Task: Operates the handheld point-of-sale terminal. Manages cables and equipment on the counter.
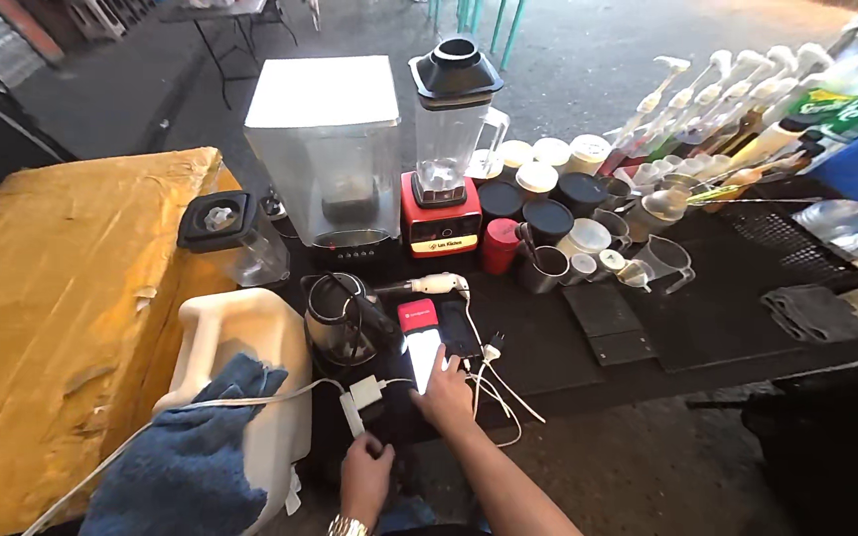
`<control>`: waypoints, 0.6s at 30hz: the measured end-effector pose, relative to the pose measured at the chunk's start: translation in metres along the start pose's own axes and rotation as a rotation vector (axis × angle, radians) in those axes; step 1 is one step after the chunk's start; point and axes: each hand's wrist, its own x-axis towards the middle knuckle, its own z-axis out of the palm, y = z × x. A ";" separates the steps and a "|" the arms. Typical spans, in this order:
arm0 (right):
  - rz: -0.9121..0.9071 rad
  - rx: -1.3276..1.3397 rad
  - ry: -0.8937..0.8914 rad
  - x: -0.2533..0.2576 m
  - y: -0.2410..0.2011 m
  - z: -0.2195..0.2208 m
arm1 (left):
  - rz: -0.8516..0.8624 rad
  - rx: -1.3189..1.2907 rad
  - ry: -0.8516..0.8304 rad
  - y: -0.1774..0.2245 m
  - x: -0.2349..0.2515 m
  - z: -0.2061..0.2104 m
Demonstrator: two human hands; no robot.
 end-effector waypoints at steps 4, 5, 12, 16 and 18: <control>-0.021 0.001 0.013 0.003 -0.006 0.003 | -0.091 -0.251 0.195 -0.029 0.002 0.003; -0.021 0.000 0.009 0.003 -0.006 0.003 | -0.097 -0.253 0.215 -0.033 0.005 0.005; -0.077 0.033 0.011 0.000 0.000 0.005 | -0.032 -0.213 0.256 -0.049 0.030 0.009; -0.111 0.034 0.034 0.004 -0.002 0.009 | -0.062 -0.262 0.310 -0.047 0.038 0.008; -0.113 0.025 -0.003 0.001 -0.002 0.010 | -0.082 -0.294 0.317 -0.044 0.038 0.007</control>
